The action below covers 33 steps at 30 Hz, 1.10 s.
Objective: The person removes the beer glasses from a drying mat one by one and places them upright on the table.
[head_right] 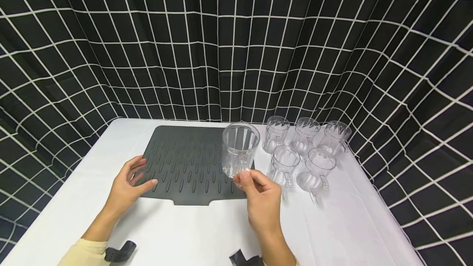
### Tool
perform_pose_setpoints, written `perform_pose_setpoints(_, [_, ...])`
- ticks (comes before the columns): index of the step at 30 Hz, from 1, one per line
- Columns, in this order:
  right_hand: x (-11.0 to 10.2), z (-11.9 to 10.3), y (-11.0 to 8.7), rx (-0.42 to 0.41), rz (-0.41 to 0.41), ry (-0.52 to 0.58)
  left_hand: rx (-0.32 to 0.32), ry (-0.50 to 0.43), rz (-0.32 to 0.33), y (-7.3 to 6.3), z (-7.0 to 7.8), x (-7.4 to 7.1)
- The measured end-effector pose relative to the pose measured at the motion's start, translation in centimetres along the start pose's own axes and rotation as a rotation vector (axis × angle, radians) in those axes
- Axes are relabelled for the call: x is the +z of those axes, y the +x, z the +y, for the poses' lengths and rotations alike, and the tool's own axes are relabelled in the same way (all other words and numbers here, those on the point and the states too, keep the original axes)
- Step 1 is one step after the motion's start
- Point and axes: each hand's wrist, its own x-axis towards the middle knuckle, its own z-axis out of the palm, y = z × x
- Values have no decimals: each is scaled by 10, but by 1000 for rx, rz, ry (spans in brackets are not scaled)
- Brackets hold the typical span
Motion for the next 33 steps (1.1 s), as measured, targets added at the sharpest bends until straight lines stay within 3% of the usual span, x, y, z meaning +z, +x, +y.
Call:
perform_pose_setpoints(7, [-14, -10, 3, -55, -17, 70, -45, 34, 45, -5, -24, -14])
perform_pose_setpoints(13, [-28, -19, 8, -104, -25, 170, -103, 56, 42, -6, -35, -20])
perform_pose_setpoints(17, [-40, -24, 11, -128, -35, 211, -164, 62, 24, -9, -43, -23])
perform_pose_setpoints(22, [-55, -30, 12, -101, 3, 228, -214, 62, 1, -12, -52, -27])
perform_pose_setpoints(25, [-65, -34, 12, -98, 26, 214, -240, 69, -18, -12, -57, -27])
perform_pose_setpoints(33, [-93, -41, 15, -149, 28, 313, -287, 91, -90, -10, -62, -26])
